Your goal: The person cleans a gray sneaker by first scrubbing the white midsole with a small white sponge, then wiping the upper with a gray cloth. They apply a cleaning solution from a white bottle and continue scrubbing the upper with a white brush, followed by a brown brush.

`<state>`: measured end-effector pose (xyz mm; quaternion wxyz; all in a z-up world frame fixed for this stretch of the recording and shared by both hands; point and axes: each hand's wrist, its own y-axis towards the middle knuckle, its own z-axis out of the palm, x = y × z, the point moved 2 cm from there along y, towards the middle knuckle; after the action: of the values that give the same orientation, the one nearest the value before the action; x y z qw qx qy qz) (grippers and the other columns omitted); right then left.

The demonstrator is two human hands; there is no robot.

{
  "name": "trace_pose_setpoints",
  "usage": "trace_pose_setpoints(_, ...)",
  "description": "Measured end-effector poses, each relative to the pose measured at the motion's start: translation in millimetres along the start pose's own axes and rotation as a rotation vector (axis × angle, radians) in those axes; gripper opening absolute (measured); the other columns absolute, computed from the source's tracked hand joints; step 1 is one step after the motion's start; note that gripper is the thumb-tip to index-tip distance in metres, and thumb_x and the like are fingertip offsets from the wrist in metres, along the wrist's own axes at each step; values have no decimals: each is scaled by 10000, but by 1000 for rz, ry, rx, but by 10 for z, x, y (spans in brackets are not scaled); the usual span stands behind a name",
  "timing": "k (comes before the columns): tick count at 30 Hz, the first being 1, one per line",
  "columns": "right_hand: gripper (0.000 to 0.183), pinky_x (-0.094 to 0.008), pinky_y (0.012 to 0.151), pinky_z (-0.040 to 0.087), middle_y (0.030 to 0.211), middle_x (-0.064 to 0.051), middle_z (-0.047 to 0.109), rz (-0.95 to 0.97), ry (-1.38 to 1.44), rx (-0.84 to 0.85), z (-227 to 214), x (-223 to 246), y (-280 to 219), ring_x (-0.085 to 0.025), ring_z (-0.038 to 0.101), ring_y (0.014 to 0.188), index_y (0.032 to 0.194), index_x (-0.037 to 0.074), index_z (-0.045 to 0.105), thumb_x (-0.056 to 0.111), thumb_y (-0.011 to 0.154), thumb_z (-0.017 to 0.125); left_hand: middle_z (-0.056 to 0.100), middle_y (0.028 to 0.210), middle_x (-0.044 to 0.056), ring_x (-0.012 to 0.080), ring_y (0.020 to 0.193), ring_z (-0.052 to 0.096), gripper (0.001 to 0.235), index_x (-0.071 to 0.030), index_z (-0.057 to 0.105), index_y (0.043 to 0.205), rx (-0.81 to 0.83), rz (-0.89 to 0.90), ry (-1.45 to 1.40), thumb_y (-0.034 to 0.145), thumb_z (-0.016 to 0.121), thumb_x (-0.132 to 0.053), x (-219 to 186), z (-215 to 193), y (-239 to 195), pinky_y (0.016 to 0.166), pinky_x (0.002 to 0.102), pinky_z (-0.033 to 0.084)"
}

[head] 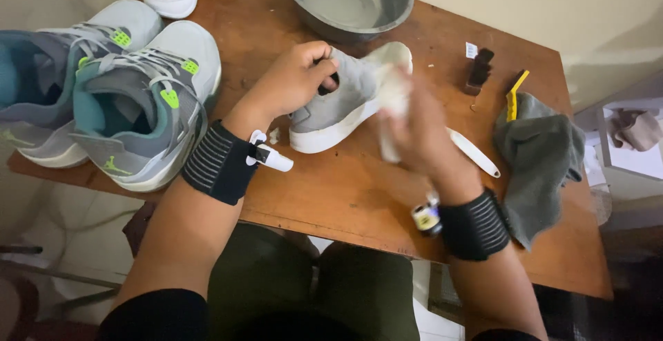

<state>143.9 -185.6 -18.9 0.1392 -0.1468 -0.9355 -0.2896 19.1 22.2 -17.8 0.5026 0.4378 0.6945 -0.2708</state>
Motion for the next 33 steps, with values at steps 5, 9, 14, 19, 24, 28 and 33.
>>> trace_pose_setpoints(5,513,-453,831,575,1206,-115,604,-313,22,144,171,416,-41,-369,681,937,1464,211,549,370,984,630,782,808,36,117,749,663,207,-218,651,863,17,-12,-40,965,561,-375,-17,-8,-21,675,232,474)
trace_pose_setpoints(9,517,-440,771,584,1207,-141,583,-334,-12,205,158,532,-30,-361,688,858,1514,220,477,267,1018,612,790,801,23,104,753,691,208,-235,636,831,17,-11,-48,958,561,-383,16,7,10,685,229,481)
trace_pose_setpoints(14,492,-436,707,597,1183,-146,574,-343,-10,231,185,543,-59,-358,688,768,1493,190,480,259,1019,587,784,782,34,113,740,687,217,-223,625,821,21,16,-50,961,562,-377,79,28,67,701,242,491)
trace_pose_setpoints(19,437,-475,686,595,1142,-201,586,-332,4,222,138,573,-37,-406,682,761,1436,118,527,203,1012,597,794,804,10,90,785,717,215,-256,629,826,34,-2,-15,959,554,-407,17,4,11,728,224,478)
trace_pose_setpoints(24,434,-451,710,596,1118,-165,629,-251,50,225,101,589,51,-376,704,838,1431,130,546,228,1010,587,794,811,25,99,809,730,215,-247,643,842,37,15,-34,966,551,-397,-53,-7,-45,754,226,476)
trace_pose_setpoints(28,454,-408,727,595,1124,-139,636,-252,23,199,88,481,17,-334,708,880,1449,156,538,260,1014,615,795,814,42,113,822,747,213,-234,651,846,34,31,-50,969,557,-381,-51,-3,-51,777,238,490)
trace_pose_setpoints(33,416,-434,756,600,1138,-193,644,-236,3,206,83,429,9,-371,708,885,1399,97,598,224,1005,638,798,842,28,102,840,718,210,-253,649,864,50,-21,-25,963,551,-410,-82,-27,-63,792,237,477)
